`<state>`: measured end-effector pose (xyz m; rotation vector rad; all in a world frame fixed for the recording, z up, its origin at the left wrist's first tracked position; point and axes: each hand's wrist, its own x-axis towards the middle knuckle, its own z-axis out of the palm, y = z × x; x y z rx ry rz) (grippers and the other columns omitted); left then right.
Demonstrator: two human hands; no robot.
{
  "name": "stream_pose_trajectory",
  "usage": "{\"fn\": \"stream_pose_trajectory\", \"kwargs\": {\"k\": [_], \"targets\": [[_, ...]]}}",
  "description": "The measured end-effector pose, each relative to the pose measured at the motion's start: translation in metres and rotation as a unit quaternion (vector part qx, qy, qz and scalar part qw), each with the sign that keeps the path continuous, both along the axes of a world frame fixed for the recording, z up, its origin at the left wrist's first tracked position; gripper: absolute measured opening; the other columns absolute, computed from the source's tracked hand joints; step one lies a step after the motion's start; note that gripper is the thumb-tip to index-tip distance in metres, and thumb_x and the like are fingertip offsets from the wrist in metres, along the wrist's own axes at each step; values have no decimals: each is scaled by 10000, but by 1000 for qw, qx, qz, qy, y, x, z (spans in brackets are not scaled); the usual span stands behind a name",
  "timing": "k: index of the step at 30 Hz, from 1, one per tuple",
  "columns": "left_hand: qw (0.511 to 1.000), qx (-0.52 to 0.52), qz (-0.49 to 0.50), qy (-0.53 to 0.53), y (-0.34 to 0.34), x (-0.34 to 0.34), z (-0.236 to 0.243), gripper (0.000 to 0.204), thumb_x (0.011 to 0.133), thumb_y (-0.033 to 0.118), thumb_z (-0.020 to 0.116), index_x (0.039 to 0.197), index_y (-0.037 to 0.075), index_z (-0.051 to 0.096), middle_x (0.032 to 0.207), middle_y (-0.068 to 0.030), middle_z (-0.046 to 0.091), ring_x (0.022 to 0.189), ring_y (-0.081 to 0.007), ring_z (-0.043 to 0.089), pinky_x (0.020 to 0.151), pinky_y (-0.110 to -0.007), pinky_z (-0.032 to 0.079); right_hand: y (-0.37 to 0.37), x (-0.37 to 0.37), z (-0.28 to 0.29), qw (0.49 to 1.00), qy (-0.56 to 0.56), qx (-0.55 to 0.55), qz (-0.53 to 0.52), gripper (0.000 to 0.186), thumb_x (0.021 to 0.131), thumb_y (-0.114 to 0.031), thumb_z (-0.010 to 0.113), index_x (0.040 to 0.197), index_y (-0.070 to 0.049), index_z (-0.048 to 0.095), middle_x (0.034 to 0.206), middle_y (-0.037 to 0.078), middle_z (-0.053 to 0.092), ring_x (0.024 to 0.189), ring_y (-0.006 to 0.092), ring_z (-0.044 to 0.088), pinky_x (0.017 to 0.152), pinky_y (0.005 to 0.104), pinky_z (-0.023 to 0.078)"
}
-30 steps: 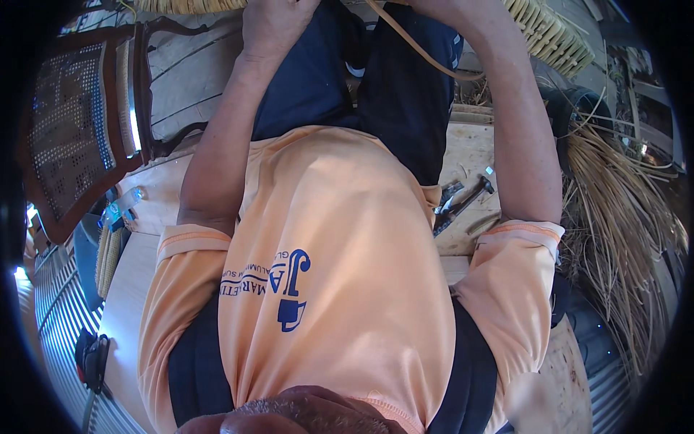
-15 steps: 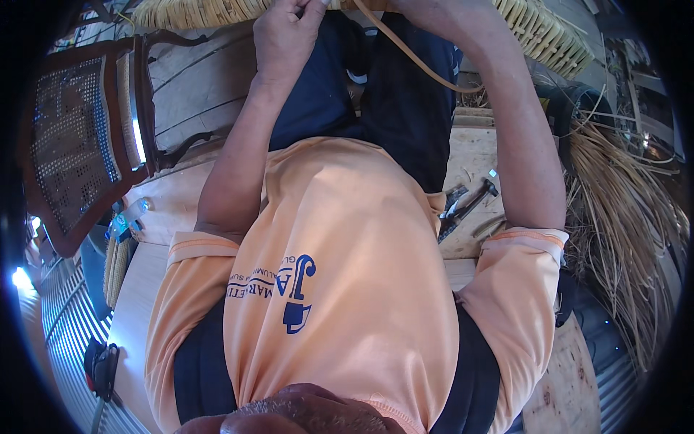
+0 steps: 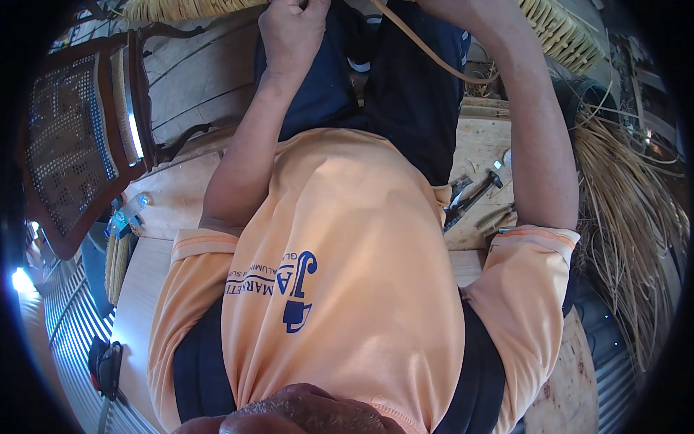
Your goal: Weaving and trimming rattan material to repair or create a furniture component.
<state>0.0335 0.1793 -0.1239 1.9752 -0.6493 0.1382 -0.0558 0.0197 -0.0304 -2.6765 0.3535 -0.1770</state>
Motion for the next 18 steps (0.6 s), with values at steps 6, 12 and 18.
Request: {"fn": "stream_pose_trajectory", "kwargs": {"k": [6,12,18], "targets": [[1000,-18,4,6,0,0,-4,194,843,123,705,841,-43,604,727,-234,628,672,-313,672,594,-363,498,3,0,0,994,85,58,-47,250,844,-200,573,810,44,611,680,267,564,640,409,596,592,467,451],[1000,-14,1,-6,0,3,-9,170,841,110,697,836,-30,601,723,-234,627,679,-359,663,597,-384,502,0,8,-24,996,27,-85,5,193,832,-177,582,767,-1,629,662,222,594,628,371,619,571,449,474],[973,212,-53,-72,20,4,25,172,874,151,631,846,-10,579,765,-244,623,747,-419,634,643,-462,497,-1,21,-47,972,-87,-206,70,68,833,-171,591,820,-114,624,648,135,628,635,328,648,566,425,510]]}}
